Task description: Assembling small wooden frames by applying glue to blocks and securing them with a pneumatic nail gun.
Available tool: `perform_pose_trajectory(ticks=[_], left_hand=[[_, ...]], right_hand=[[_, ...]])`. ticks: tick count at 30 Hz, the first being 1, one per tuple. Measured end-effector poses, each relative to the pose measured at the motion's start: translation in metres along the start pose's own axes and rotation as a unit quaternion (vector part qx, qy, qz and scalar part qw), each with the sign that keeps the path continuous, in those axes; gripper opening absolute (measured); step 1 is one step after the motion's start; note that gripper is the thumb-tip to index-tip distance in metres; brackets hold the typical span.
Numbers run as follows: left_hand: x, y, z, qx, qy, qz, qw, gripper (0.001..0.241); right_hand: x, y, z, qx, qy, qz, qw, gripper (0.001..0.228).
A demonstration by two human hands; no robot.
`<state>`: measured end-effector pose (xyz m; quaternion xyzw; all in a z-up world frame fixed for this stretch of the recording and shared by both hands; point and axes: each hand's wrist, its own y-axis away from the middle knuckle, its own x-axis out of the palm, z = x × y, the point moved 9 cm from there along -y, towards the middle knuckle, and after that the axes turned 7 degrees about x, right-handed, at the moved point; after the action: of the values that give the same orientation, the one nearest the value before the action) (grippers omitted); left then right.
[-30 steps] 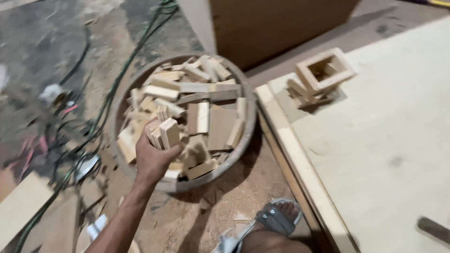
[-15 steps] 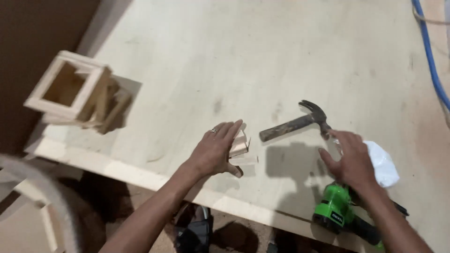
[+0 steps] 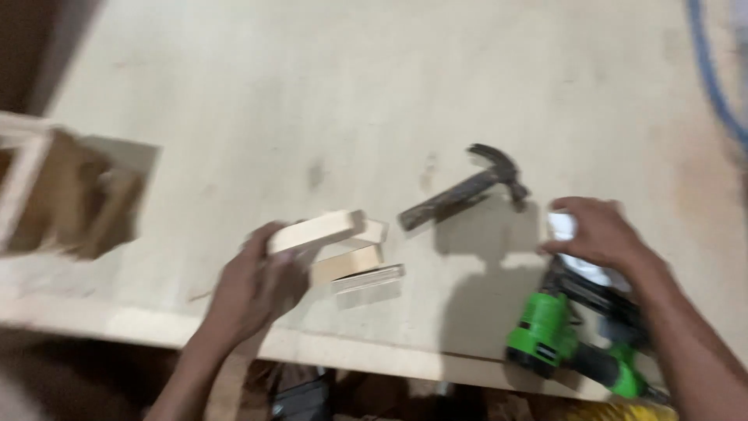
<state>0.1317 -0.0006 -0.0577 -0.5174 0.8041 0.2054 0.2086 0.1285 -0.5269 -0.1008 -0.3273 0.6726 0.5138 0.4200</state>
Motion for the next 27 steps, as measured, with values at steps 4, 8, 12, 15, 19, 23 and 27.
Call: perform_pose_trajectory(ticks=[4,8,12,15,19,23,27], left_hand=[[0.027,0.038,0.019,-0.057,0.135,-0.042,0.988,0.050],[0.062,0.059,0.032,-0.057,0.053,-0.039,0.996,0.061],[0.053,0.064,-0.014,0.159,-0.122,-0.137,0.970,0.044],[0.061,0.068,-0.011,0.127,-0.165,-0.118,0.971,0.074],[0.077,0.059,-0.032,0.229,-0.275,-0.119,0.926,0.094],[0.078,0.039,-0.038,0.283,-0.289,-0.191,0.894,0.054],[0.077,0.034,-0.024,0.306,-0.210,-0.162,0.915,0.050]], right_hand=[[-0.036,0.036,0.036,-0.087,-0.063,-0.031,0.994,0.047],[-0.086,0.064,0.097,-0.135,-0.168,-0.123,0.969,0.039],[-0.118,0.062,0.083,-0.112,-0.163,-0.180,0.963,0.051],[-0.095,0.052,0.011,0.094,-0.168,-0.087,0.977,0.047],[-0.031,0.072,-0.051,0.318,-0.264,0.105,0.905,0.078],[0.002,0.072,-0.035,0.278,-0.417,0.135,0.855,0.068],[-0.035,0.075,-0.012,0.173,-0.540,-0.048,0.822,0.031]])
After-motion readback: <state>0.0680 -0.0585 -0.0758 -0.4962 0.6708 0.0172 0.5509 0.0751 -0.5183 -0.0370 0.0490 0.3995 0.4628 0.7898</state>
